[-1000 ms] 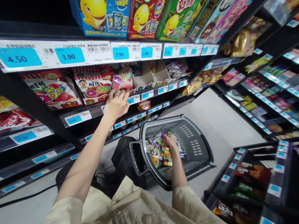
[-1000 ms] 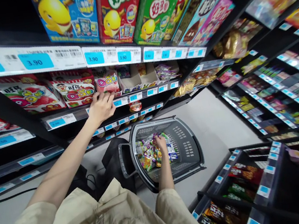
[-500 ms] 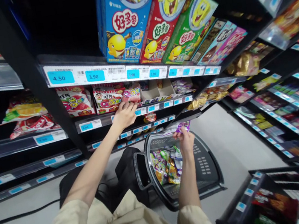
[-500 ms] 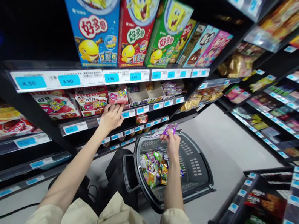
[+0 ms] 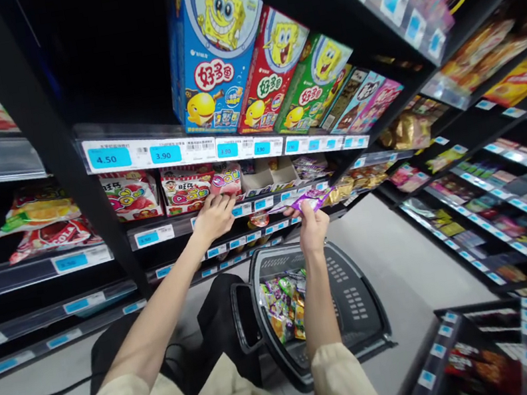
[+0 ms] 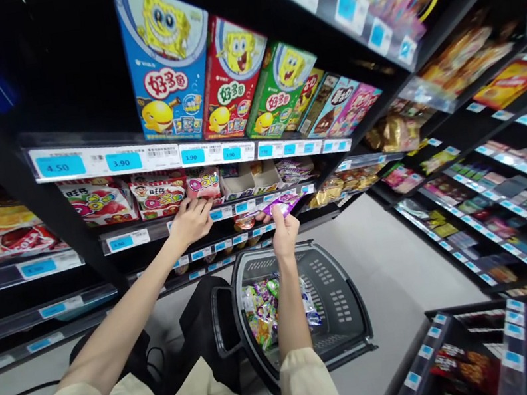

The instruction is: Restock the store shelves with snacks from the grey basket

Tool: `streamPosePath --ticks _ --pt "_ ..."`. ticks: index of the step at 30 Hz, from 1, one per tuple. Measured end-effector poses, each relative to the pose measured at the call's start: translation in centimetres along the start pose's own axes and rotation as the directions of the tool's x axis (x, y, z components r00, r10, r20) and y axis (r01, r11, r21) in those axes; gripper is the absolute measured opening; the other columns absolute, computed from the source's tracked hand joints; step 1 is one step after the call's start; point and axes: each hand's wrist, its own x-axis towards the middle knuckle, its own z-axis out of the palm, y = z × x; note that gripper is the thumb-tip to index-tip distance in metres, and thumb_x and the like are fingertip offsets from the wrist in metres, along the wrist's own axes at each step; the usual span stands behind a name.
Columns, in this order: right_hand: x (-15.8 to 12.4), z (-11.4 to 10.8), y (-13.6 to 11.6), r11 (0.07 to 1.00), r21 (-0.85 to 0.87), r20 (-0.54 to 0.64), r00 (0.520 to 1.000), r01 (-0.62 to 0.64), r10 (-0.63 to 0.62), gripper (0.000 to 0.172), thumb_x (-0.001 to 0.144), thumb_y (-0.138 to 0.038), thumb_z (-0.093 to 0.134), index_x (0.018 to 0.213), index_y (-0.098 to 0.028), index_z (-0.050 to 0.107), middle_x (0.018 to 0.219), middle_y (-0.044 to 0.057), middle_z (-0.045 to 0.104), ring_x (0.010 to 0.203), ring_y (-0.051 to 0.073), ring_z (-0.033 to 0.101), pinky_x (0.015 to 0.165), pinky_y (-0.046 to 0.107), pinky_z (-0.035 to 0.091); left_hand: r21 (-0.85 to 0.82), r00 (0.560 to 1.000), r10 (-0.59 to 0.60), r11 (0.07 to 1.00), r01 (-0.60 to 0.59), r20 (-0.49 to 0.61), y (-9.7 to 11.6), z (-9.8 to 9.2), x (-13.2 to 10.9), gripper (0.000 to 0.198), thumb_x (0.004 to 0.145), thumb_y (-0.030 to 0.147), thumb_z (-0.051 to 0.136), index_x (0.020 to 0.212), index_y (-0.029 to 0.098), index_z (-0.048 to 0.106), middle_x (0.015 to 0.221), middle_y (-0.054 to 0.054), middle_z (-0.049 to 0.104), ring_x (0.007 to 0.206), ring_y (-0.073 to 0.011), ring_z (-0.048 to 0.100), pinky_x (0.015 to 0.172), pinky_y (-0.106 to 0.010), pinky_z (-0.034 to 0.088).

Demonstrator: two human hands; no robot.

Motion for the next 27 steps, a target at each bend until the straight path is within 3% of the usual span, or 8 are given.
streamPosePath --ticks 5,9,13,17,27 --pt "0.7 0.0 0.4 0.998 -0.058 -0.045 0.999 0.017 -0.020 0.049 0.090 -0.061 0.065 0.061 -0.022 0.059 0.065 0.002 0.068 0.073 0.019 0.069 0.080 0.034 0.055 -0.010 1.000 -0.003 1.000 0.002 -0.005 -0.1 0.3 0.0 0.054 0.095 0.021 0.048 0.146 0.008 0.058 0.118 -0.020 0.072 0.111 -0.0333 0.065 0.109 -0.048 0.041" --pt "2.1 -1.3 1.5 0.998 0.061 -0.157 0.987 -0.018 0.027 0.045 0.086 -0.057 0.070 0.061 -0.021 0.058 0.065 0.000 0.067 0.072 0.018 0.070 0.083 0.034 0.056 0.030 1.000 0.010 0.999 -0.010 -0.010 -0.2 0.3 0.0 0.053 0.095 0.021 0.047 0.145 0.010 0.059 0.118 -0.019 0.072 0.109 -0.0332 0.065 0.106 -0.048 0.042" --pt "5.6 -3.5 3.5 0.976 0.177 -0.259 0.951 -0.125 0.169 0.041 0.085 -0.051 0.073 0.062 -0.020 0.057 0.065 0.000 0.067 0.074 0.016 0.073 0.080 0.029 0.058 -0.001 1.000 0.013 1.000 -0.013 -0.016 -0.1 0.1 0.0 0.052 0.096 0.021 0.046 0.144 0.005 0.059 0.116 -0.022 0.072 0.108 -0.0346 0.065 0.106 -0.050 0.043" --pt "10.2 -5.4 5.7 0.955 0.139 -0.317 0.902 -0.263 0.294 0.040 0.091 -0.042 0.068 0.061 -0.019 0.054 0.066 0.001 0.071 0.068 0.013 0.071 0.071 0.024 0.056 -0.016 1.000 -0.005 1.000 0.005 -0.014 -0.1 0.1 0.0 0.054 0.092 0.020 0.049 0.145 0.011 0.059 0.117 -0.020 0.073 0.109 -0.0344 0.066 0.106 -0.052 0.043" --pt "17.8 -5.7 8.7 0.981 -0.022 -0.308 0.934 -0.195 0.179 0.041 0.095 -0.037 0.061 0.060 -0.023 0.048 0.057 -0.003 0.062 0.062 0.012 0.065 0.066 0.023 0.053 -0.029 1.000 -0.009 1.000 0.008 -0.020 -0.1 0.3 0.0 0.053 0.094 0.019 0.049 0.145 0.010 0.060 0.117 -0.020 0.072 0.110 -0.0342 0.066 0.107 -0.050 0.044"
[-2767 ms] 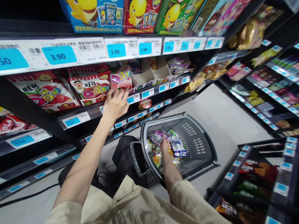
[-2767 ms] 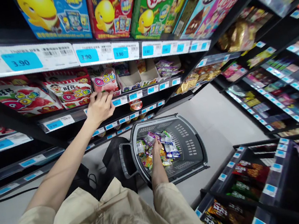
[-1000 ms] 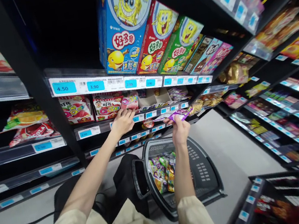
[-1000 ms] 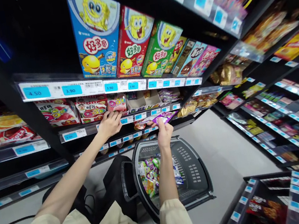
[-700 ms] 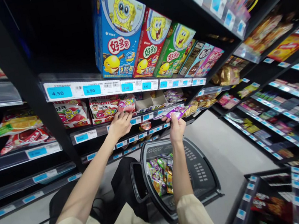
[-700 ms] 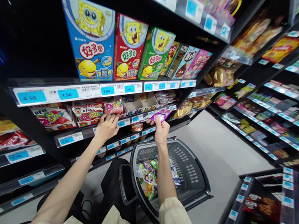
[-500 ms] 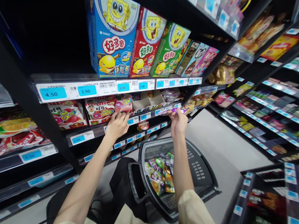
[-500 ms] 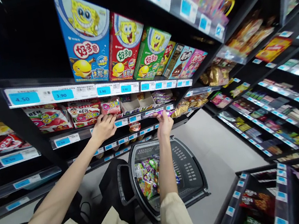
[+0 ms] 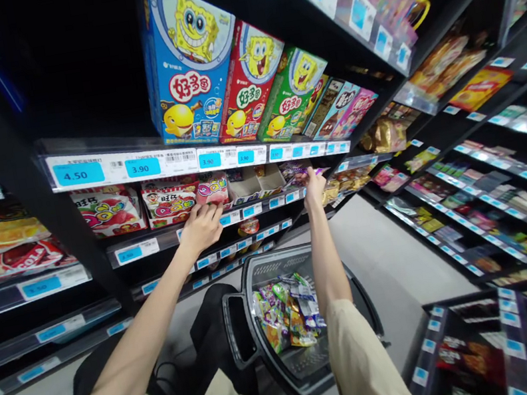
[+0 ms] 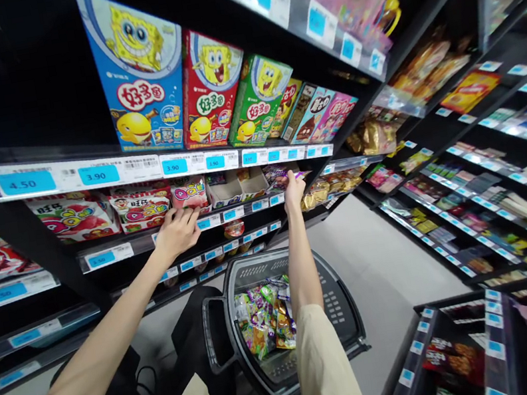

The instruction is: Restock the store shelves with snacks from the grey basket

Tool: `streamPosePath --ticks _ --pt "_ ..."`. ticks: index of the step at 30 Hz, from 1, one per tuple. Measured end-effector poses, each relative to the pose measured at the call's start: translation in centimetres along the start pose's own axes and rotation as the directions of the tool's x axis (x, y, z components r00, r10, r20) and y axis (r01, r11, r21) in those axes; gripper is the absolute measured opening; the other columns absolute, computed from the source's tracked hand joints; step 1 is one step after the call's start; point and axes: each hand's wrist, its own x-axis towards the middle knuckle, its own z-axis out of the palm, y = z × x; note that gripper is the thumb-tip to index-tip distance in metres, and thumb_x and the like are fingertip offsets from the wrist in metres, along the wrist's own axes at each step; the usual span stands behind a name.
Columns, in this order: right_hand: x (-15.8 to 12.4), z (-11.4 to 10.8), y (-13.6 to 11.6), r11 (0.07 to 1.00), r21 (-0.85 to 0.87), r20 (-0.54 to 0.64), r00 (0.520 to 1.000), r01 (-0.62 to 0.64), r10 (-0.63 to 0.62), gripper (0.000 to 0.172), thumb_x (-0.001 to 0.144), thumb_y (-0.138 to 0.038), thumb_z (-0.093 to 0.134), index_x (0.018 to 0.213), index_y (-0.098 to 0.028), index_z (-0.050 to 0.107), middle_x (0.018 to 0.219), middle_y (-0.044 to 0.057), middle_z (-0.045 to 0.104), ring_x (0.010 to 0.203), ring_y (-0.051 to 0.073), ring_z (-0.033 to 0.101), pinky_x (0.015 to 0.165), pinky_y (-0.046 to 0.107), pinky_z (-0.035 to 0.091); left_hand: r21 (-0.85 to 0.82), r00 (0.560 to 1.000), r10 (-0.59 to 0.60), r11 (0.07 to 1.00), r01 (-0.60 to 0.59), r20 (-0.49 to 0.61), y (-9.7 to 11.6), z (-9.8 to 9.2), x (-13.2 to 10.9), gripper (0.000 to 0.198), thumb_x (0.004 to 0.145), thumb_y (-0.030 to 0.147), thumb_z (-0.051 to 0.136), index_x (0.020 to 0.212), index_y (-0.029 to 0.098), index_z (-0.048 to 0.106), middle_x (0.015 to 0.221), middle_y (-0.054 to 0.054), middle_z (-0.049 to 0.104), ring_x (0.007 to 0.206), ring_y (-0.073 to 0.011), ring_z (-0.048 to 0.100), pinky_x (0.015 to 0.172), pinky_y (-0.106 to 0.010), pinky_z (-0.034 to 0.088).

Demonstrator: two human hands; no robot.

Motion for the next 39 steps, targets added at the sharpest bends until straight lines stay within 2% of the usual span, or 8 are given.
streamPosePath --ticks 7,14,20,24,28,32,39 --pt "2.4 0.5 0.6 0.987 -0.017 0.033 0.987 0.157 -0.156 0.044 0.094 -0.043 0.062 0.058 -0.022 0.049 0.054 -0.004 0.060 0.056 0.012 0.060 0.064 0.023 0.051 0.057 1.000 0.021 0.998 -0.021 0.000 -0.1 0.1 0.0 0.052 0.095 0.020 0.047 0.144 0.008 0.060 0.117 -0.020 0.073 0.108 -0.0344 0.066 0.105 -0.050 0.045" --pt "3.9 0.7 1.4 0.982 -0.025 0.061 0.981 0.185 -0.183 0.046 0.094 -0.050 0.060 0.059 -0.021 0.051 0.055 -0.003 0.058 0.056 0.012 0.057 0.064 0.025 0.051 0.047 1.000 0.012 0.999 -0.011 -0.010 -0.1 0.2 0.0 0.052 0.093 0.020 0.050 0.144 0.012 0.061 0.114 -0.018 0.073 0.108 -0.0335 0.067 0.105 -0.050 0.044" --pt "5.4 0.8 1.7 0.927 -0.312 0.053 0.978 0.209 -0.203 0.051 0.092 -0.059 0.060 0.059 -0.020 0.052 0.055 -0.004 0.051 0.058 0.013 0.052 0.060 0.025 0.045 0.114 0.998 0.046 0.993 -0.041 -0.045 -0.1 0.2 0.1 0.048 0.096 0.020 0.049 0.140 0.006 0.063 0.112 -0.019 0.073 0.105 -0.0322 0.066 0.103 -0.047 0.044" --pt "5.5 0.5 1.6 0.909 -0.310 0.106 0.960 0.279 -0.258 0.052 0.094 -0.058 0.056 0.058 -0.021 0.053 0.055 -0.001 0.054 0.059 0.016 0.057 0.064 0.028 0.049 0.143 0.996 0.058 0.989 -0.048 -0.063 0.0 0.2 0.1 0.047 0.096 0.020 0.051 0.138 0.005 0.064 0.110 -0.018 0.073 0.102 -0.0309 0.066 0.102 -0.046 0.043" --pt "5.4 -0.2 2.3 0.935 -0.275 0.137 0.972 0.223 -0.192 0.048 0.094 -0.054 0.056 0.059 -0.021 0.055 0.056 0.001 0.058 0.064 0.019 0.065 0.072 0.031 0.055 0.148 0.995 0.062 0.988 -0.050 -0.078 -0.1 0.3 0.1 0.046 0.095 0.020 0.051 0.137 0.006 0.064 0.109 -0.017 0.073 0.101 -0.0305 0.065 0.102 -0.045 0.043" --pt "5.7 -0.7 2.9 0.945 -0.271 0.157 0.977 0.183 -0.144 0.042 0.088 -0.051 0.062 0.059 -0.023 0.051 0.055 0.000 0.059 0.070 0.022 0.069 0.074 0.033 0.057 0.113 0.996 0.046 0.993 -0.037 -0.079 -0.1 0.4 0.1 0.045 0.096 0.021 0.052 0.137 0.008 0.065 0.108 -0.016 0.073 0.102 -0.0301 0.065 0.102 -0.044 0.042" --pt "4.9 1.1 3.4 0.983 -0.153 0.284 0.957 0.104 -0.057 0.040 0.086 -0.054 0.060 0.062 -0.027 0.045 0.057 0.004 0.063 0.079 0.026 0.073 0.070 0.037 0.061 0.149 0.994 0.063 0.988 -0.050 -0.085 -0.1 0.4 0.1 0.045 0.096 0.021 0.052 0.136 0.006 0.065 0.107 -0.017 0.073 0.099 -0.0303 0.065 0.101 -0.045 0.043"
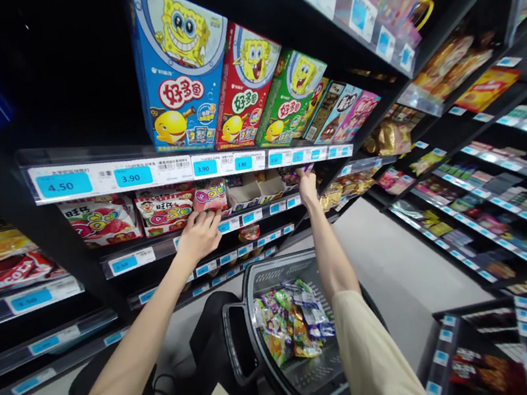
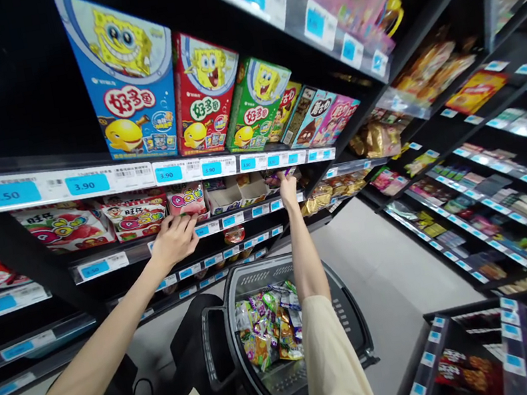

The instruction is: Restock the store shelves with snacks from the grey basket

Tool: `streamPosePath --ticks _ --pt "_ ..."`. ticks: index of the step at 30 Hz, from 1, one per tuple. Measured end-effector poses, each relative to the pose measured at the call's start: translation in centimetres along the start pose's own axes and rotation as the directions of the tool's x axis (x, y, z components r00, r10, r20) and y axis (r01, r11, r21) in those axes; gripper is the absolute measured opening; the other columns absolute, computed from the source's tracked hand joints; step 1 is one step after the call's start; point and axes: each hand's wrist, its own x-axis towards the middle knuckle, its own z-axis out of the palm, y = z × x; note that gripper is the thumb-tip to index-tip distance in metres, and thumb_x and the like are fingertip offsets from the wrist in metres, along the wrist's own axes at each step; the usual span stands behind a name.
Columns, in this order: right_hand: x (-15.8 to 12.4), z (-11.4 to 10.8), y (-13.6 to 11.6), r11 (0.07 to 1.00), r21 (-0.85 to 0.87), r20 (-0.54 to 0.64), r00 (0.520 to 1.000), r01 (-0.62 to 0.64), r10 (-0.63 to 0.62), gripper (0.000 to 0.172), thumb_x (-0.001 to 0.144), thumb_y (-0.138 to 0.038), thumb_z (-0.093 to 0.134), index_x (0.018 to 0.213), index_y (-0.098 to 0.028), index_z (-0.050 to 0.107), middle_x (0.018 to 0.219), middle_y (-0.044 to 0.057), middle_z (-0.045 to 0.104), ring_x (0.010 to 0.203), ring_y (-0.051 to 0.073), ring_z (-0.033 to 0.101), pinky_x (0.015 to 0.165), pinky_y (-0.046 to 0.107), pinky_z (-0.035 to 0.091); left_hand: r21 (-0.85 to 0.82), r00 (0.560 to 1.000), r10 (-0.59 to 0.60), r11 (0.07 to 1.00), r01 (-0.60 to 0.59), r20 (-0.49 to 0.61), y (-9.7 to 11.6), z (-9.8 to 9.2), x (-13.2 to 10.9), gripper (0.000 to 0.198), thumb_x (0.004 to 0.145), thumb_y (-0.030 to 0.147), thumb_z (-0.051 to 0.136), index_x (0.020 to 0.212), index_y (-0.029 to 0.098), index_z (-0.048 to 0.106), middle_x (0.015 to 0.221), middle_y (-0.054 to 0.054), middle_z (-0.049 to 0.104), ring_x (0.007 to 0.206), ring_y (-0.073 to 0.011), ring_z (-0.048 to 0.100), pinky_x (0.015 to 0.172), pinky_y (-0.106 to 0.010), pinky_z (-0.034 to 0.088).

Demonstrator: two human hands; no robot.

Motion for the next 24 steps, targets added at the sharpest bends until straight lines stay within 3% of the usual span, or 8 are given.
streamPosePath --ticks 8,12,14,17,20,22,24 --pt "0.4 1.5 -0.2 0.972 0.193 0.047 0.991 -0.133 0.126 0.032 0.085 -0.040 0.064 0.062 -0.025 0.048 0.056 0.001 0.063 0.062 0.018 0.070 0.060 0.029 0.061 0.017 1.000 0.005 1.000 -0.005 0.009 0.0 0.1 0.0 0.046 0.096 0.020 0.051 0.137 0.006 0.064 0.108 -0.017 0.073 0.100 -0.0307 0.064 0.101 -0.046 0.043" --pt "0.7 1.2 -0.4 0.958 0.155 0.110 0.968 -0.240 0.225 0.033 0.086 -0.046 0.067 0.066 -0.024 0.051 0.055 0.000 0.061 0.060 0.017 0.070 0.059 0.028 0.061 0.008 1.000 0.002 1.000 -0.002 0.020 0.0 0.0 0.0 0.047 0.096 0.021 0.051 0.138 0.005 0.064 0.108 -0.017 0.073 0.101 -0.0314 0.064 0.101 -0.047 0.044" --pt "0.4 0.3 -0.4 0.971 0.084 0.163 0.965 -0.223 0.207 0.038 0.081 -0.053 0.074 0.069 -0.024 0.053 0.059 0.000 0.063 0.064 0.018 0.070 0.061 0.029 0.061 0.009 1.000 0.001 1.000 -0.001 0.022 0.0 -0.1 0.0 0.047 0.096 0.021 0.051 0.138 0.005 0.064 0.108 -0.017 0.073 0.100 -0.0310 0.064 0.101 -0.047 0.044" --pt "-0.5 -2.0 0.5 0.996 -0.052 0.204 0.975 -0.074 0.083 0.049 0.062 -0.059 0.089 0.078 -0.023 0.059 0.073 0.000 0.067 0.074 0.018 0.069 0.073 0.032 0.061 -0.024 1.000 -0.011 1.000 0.012 0.029 0.1 -0.2 0.1 0.047 0.095 0.020 0.051 0.138 0.008 0.064 0.108 -0.016 0.073 0.101 -0.0304 0.065 0.101 -0.046 0.044" --pt "-1.1 -4.2 2.0 0.957 -0.290 0.051 0.999 0.002 0.013 0.068 0.044 -0.057 0.096 0.089 -0.021 0.060 0.085 0.003 0.069 0.082 0.022 0.068 0.084 0.038 0.060 -0.060 0.999 -0.017 0.998 0.019 0.036 0.0 -0.1 0.1 0.047 0.095 0.020 0.052 0.138 0.010 0.064 0.110 -0.016 0.073 0.102 -0.0300 0.065 0.103 -0.045 0.043" --pt "-1.2 -5.0 3.0 0.903 -0.428 -0.137 0.990 -0.040 -0.021 0.083 0.043 -0.056 0.097 0.105 -0.018 0.058 0.103 0.011 0.070 0.091 0.025 0.069 0.089 0.042 0.060 -0.043 0.999 -0.012 0.999 0.014 0.038 0.0 0.0 0.0 0.047 0.095 0.021 0.051 0.139 0.009 0.064 0.110 -0.016 0.073 0.102 -0.0303 0.065 0.102 -0.046 0.044" --pt "-1.1 -5.0 3.7 0.864 -0.503 -0.225 0.969 -0.029 -0.099 0.096 0.048 -0.056 0.096 0.123 -0.015 0.052 0.126 0.020 0.064 0.107 0.030 0.067 0.097 0.045 0.057 -0.017 0.999 -0.007 1.000 0.008 0.041 0.0 0.0 -0.1 0.048 0.096 0.022 0.051 0.140 0.008 0.063 0.108 -0.017 0.073 0.101 -0.0307 0.065 0.101 -0.047 0.044"
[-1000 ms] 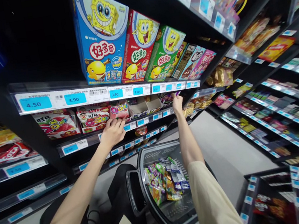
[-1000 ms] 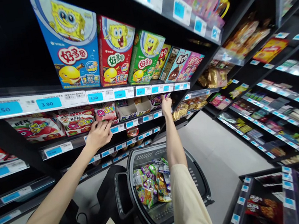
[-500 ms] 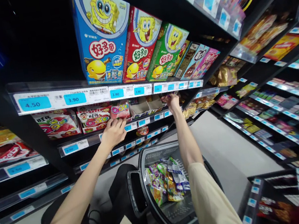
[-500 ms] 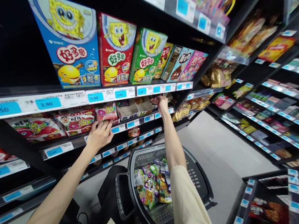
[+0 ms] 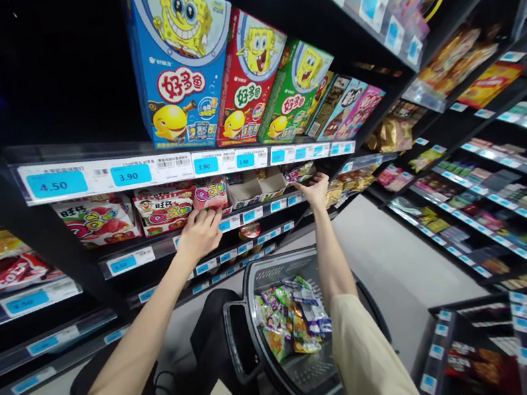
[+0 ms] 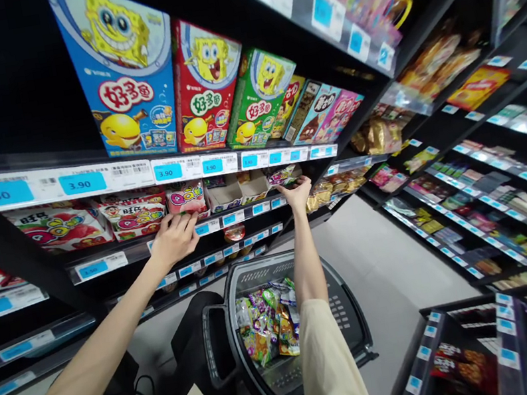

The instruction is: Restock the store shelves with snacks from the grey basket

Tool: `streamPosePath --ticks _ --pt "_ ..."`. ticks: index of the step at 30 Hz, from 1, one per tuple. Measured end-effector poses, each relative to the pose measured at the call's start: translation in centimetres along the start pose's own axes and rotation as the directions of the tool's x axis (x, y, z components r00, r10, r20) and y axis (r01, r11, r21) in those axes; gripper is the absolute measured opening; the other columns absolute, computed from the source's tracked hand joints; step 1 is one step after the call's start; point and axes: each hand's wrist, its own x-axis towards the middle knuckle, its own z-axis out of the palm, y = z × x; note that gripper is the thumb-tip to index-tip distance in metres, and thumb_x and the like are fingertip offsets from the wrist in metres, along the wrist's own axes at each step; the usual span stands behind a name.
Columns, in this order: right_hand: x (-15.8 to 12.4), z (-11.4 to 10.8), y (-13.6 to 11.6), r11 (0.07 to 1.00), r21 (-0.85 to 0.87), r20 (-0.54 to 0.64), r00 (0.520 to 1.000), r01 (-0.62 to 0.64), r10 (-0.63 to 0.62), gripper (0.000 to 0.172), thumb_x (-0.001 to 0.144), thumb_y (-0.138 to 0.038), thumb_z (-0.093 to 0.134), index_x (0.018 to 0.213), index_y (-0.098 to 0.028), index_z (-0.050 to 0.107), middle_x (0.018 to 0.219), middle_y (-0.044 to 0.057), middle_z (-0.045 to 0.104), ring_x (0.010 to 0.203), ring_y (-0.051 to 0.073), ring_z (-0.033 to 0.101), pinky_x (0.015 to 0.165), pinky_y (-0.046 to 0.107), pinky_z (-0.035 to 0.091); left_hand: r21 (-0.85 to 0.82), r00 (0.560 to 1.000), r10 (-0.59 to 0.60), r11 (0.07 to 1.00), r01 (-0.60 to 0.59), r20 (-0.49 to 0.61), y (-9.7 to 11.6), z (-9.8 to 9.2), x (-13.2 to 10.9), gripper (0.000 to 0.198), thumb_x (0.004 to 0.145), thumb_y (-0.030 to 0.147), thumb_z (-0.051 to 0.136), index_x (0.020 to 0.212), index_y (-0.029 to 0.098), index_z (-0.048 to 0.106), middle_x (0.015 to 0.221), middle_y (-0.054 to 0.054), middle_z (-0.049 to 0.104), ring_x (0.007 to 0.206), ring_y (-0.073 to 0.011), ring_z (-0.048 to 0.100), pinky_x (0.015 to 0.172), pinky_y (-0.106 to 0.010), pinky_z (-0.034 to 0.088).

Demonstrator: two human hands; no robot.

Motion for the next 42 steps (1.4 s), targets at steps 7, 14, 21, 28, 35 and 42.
streamPosePath --ticks 7,14,21,28,35,42 --pt "-0.5 2.8 -1.1 0.986 0.012 0.080 0.983 0.164 -0.164 0.093 0.060 -0.065 0.086 0.129 -0.013 0.051 0.130 0.023 0.067 0.119 0.034 0.065 0.108 0.050 0.050 -0.069 1.000 -0.028 0.997 0.028 0.007 0.1 -0.2 0.1 0.051 0.093 0.020 0.052 0.142 0.010 0.062 0.109 -0.017 0.073 0.102 -0.0314 0.065 0.102 -0.048 0.044" --pt "0.5 1.8 -1.5 0.982 -0.130 0.160 0.981 0.135 -0.113 0.073 0.062 -0.067 0.085 0.108 -0.017 0.060 0.112 0.020 0.072 0.110 0.036 0.067 0.100 0.049 0.053 -0.036 1.000 -0.018 0.999 0.018 0.020 0.1 -0.2 0.1 0.049 0.095 0.020 0.051 0.141 0.010 0.063 0.110 -0.016 0.073 0.101 -0.0303 0.064 0.102 -0.046 0.043" --pt "-0.1 1.8 -1.8 0.954 -0.214 -0.085 0.968 0.212 -0.235 0.074 0.069 -0.065 0.084 0.114 -0.013 0.059 0.112 0.020 0.065 0.105 0.034 0.063 0.099 0.051 0.052 -0.035 1.000 -0.009 0.999 0.009 0.000 0.1 -0.2 0.1 0.049 0.094 0.021 0.052 0.140 0.010 0.063 0.107 -0.016 0.073 0.100 -0.0303 0.065 0.102 -0.046 0.044" --pt "-1.6 1.4 -1.9 0.828 -0.310 0.144 0.884 0.466 -0.444 0.039 0.097 -0.056 0.058 0.084 -0.021 0.068 0.101 0.016 0.068 0.106 0.033 0.059 0.101 0.050 0.048 -0.030 1.000 -0.012 0.999 0.013 0.005 0.1 -0.2 0.1 0.048 0.095 0.020 0.051 0.140 0.009 0.063 0.109 -0.016 0.073 0.101 -0.0304 0.065 0.102 -0.046 0.044" --pt "-0.9 0.2 -1.5 0.751 -0.330 0.354 0.812 0.572 -0.464 0.032 0.101 -0.042 0.051 0.089 -0.020 0.072 0.104 0.016 0.070 0.112 0.033 0.057 0.103 0.049 0.047 -0.083 0.999 -0.036 0.996 0.037 0.015 0.1 0.0 0.0 0.052 0.093 0.020 0.052 0.143 0.013 0.061 0.111 -0.016 0.073 0.102 -0.0309 0.065 0.103 -0.048 0.044" --pt "-0.4 0.4 -2.0 0.719 -0.355 0.400 0.792 0.598 -0.462 0.030 0.101 -0.040 0.049 0.080 -0.022 0.063 0.099 0.014 0.069 0.110 0.031 0.056 0.100 0.046 0.046 -0.060 1.000 -0.023 0.998 0.023 0.002 0.1 -0.1 0.1 0.048 0.095 0.021 0.051 0.140 0.009 0.064 0.111 -0.017 0.073 0.102 -0.0307 0.065 0.103 -0.046 0.045"
